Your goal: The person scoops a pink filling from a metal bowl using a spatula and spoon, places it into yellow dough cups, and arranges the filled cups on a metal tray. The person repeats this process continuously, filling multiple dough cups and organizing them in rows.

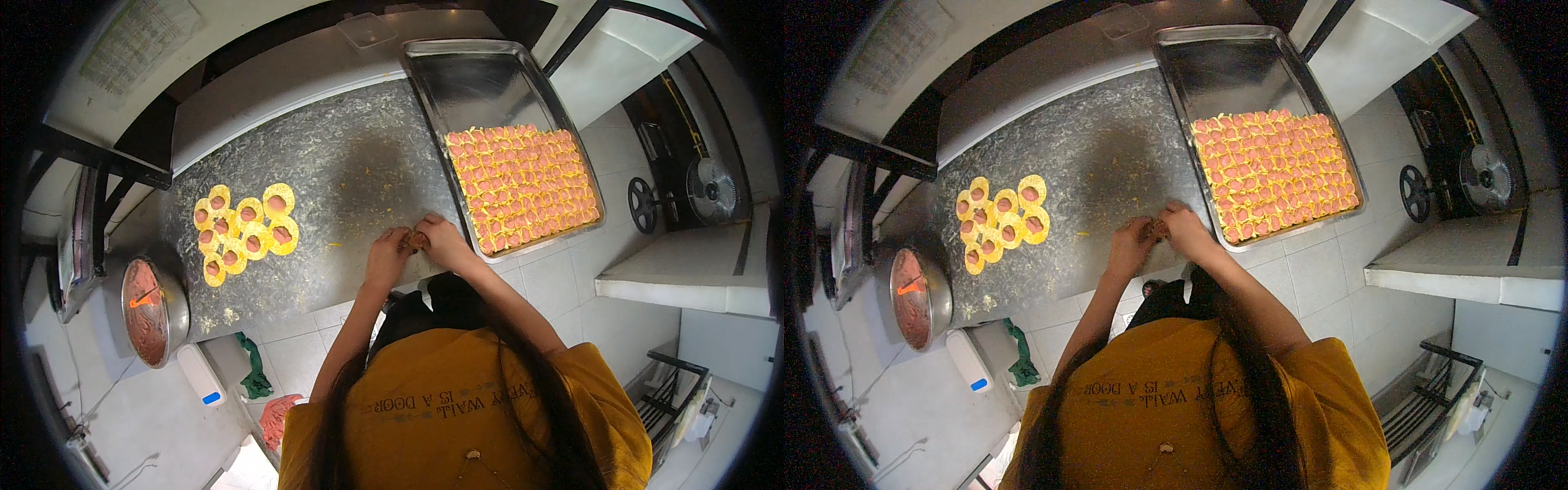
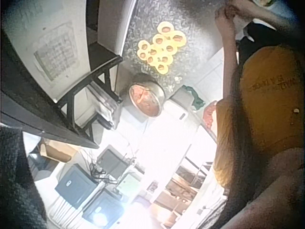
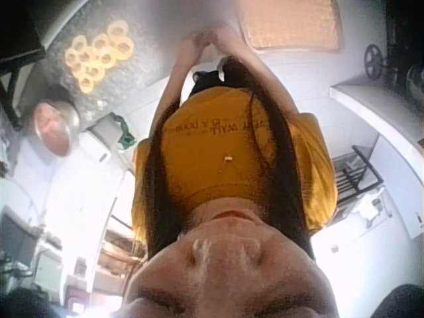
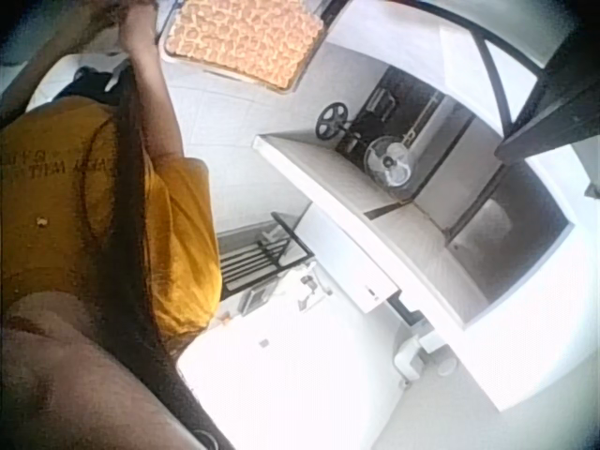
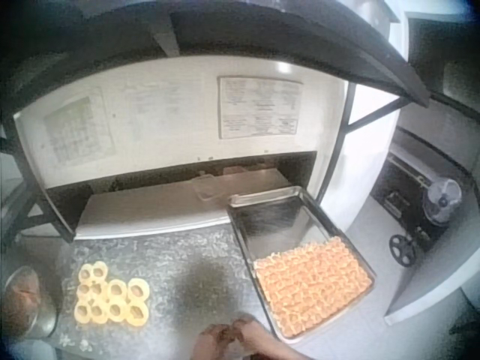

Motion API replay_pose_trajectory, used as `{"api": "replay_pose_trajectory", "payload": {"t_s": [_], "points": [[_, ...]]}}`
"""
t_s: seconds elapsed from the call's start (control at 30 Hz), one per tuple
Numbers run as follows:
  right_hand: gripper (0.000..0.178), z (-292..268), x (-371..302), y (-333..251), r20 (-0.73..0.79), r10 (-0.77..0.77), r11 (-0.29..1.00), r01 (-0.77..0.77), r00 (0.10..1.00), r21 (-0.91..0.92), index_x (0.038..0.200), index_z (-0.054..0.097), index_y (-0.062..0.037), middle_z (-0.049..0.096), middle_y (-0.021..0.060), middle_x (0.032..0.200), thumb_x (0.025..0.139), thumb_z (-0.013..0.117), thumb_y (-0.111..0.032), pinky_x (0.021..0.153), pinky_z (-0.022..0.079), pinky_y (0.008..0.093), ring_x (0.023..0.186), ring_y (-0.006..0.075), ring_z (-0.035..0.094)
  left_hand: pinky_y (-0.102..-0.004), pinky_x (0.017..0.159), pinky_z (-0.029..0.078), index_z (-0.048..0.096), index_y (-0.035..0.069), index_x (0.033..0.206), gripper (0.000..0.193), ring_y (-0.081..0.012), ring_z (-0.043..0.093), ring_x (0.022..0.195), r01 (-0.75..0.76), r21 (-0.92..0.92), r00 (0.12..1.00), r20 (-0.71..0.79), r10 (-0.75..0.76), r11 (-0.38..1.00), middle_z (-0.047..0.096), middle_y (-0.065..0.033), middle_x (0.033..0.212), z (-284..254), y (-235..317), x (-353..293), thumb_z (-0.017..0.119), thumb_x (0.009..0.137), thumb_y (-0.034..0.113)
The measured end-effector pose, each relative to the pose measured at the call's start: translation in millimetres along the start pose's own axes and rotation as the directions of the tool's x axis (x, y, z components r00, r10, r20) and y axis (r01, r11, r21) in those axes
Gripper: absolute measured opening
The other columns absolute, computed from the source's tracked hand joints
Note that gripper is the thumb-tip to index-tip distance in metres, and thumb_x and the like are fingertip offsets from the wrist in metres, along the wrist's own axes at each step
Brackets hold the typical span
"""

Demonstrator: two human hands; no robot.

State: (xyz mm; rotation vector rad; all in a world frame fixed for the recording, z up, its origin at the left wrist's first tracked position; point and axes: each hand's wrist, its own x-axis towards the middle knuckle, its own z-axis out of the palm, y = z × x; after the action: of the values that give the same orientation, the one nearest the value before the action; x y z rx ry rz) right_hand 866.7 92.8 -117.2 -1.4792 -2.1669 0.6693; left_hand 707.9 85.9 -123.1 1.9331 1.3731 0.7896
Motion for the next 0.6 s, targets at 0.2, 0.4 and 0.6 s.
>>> {"api": "replay_pose_trajectory", "payload": {"t_s": [0.2,0.4,0.6], "points": [[0.013,-1.2,-2.1,-9.8,-0.006,-0.162,0.987,0.163,0.987,0.015,0.081,0.055,-0.0001,0.054,0.0138,0.088,0.068,0.053,-0.001,0.070,0.045,0.0410,0.083,0.0348,0.054,-0.0410,0.065,0.046,0.055,0.003,0.088,0.023,-0.0334,0.059,0.075,0.099,-0.011,0.995,0.013,-0.098,0.995,0.059,-0.0155,0.081,6.3,1.6,-7.2,0.067,0.069,0.007],[0.028,-15.4,-14.4,-11.0,-0.039,0.061,0.990,-0.056,0.997,0.128,0.091,0.056,-0.0007,0.054,0.0161,0.097,0.064,0.060,0.000,0.075,0.046,0.0410,0.093,0.0352,0.053,-0.0403,0.065,0.046,0.055,0.004,0.091,0.025,-0.0333,0.058,0.074,0.016,-0.024,0.999,-0.042,-0.017,1.000,0.059,-0.0151,0.081,0.9,5.5,-9.1,0.067,0.069,0.007],[0.034,4.2,-11.6,-0.5,-0.042,0.016,0.994,-0.011,0.999,0.111,0.097,0.057,-0.0021,0.055,0.0164,0.093,0.064,0.061,0.002,0.071,0.047,0.0403,0.084,0.0363,0.055,-0.0388,0.068,0.047,0.057,0.003,0.093,0.027,-0.0321,0.059,0.077,0.032,-0.054,0.998,0.051,-0.029,0.998,0.059,-0.0158,0.086,0.2,0.0,-4.5,0.067,0.068,0.004]]}}
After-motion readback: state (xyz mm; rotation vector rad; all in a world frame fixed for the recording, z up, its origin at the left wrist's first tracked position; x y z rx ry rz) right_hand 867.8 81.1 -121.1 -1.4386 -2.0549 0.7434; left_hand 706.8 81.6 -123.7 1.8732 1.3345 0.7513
